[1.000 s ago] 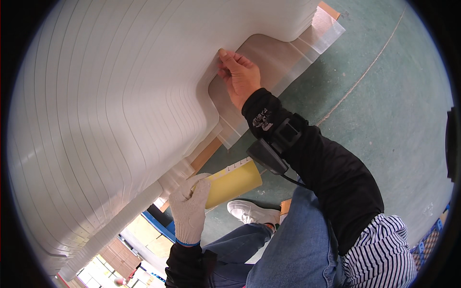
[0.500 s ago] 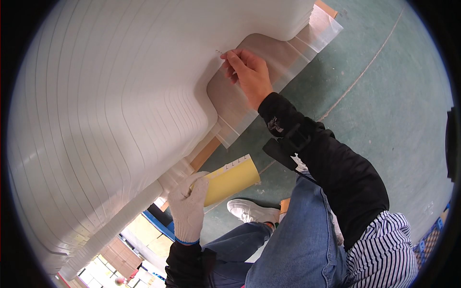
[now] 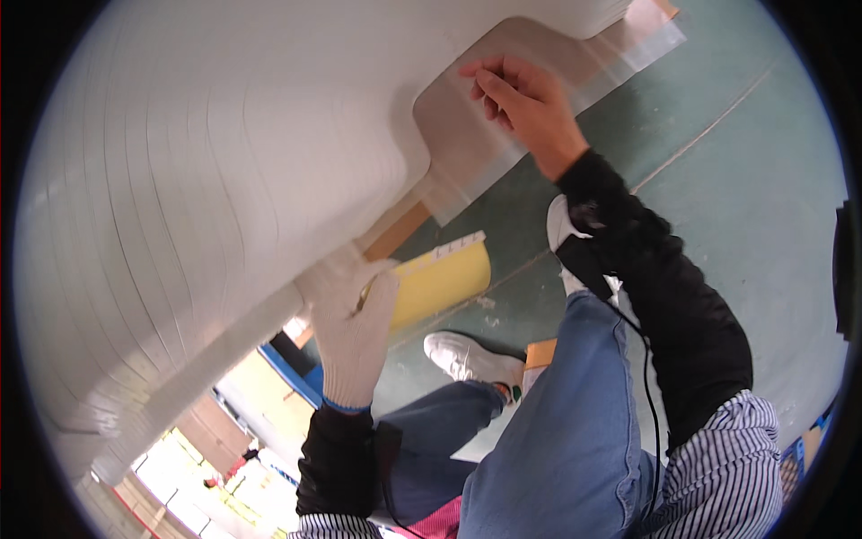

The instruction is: The person peels small, individual stickers from a yellow sheet and carefully applies them to the surface of a large white object. They repeat this process, peeling and placing multiple stickers in a specific pattern on the object.

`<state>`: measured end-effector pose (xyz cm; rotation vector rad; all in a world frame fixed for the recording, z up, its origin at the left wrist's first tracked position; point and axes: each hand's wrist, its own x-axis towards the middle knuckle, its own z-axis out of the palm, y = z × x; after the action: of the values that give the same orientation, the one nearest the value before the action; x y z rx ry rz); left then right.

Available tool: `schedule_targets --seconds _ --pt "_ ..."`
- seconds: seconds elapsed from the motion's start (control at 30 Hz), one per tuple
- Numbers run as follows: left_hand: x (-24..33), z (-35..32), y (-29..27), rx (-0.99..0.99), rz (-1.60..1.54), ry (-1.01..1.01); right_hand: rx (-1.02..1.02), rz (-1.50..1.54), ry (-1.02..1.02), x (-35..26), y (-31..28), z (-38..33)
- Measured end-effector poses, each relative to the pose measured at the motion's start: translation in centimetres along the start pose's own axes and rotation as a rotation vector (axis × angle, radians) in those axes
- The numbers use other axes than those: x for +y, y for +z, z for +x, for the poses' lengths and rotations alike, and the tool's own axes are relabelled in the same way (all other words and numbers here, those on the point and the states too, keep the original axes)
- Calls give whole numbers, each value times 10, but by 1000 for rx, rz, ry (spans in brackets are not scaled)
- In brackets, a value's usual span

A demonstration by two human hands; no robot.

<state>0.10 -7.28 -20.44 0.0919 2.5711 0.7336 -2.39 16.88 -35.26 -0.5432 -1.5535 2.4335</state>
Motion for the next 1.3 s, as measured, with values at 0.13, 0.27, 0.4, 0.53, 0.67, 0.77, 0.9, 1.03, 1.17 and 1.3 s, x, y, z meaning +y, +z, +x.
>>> schedule_targets --seconds 0.13,0.27,0.4,0.53,0.67,0.77,0.9,1.03,1.17,1.3 --pt "-4 -6 2 40 6 -6 -638 -369 -270 -10 5 -34" --pt "-2 -4 3 24 4 37 -813 -418 -209 -13 11 -50" --pt "2 -6 3 -4 -4 23 -845 -460 -147 -23 15 -55" --pt "12 -6 4 -41 0 -64 -789 -627 -287 -23 16 -61" --pt "-7 -2 1 -12 -166 -84 -652 -676 -555 -22 27 -64" --pt "-8 -4 0 -61 -385 -208 -609 -686 -615 -27 29 -65" --pt "-5 -4 -3 -52 -322 -225 -602 -581 -580 -20 32 -58" --pt "-8 -5 0 -31 -321 -257 -198 152 69 -2 24 -14" --pt "-8 -6 2 -42 -323 -228 107 513 206 11 25 22" --pt "-12 -5 3 -32 -327 -228 190 579 185 16 39 33"
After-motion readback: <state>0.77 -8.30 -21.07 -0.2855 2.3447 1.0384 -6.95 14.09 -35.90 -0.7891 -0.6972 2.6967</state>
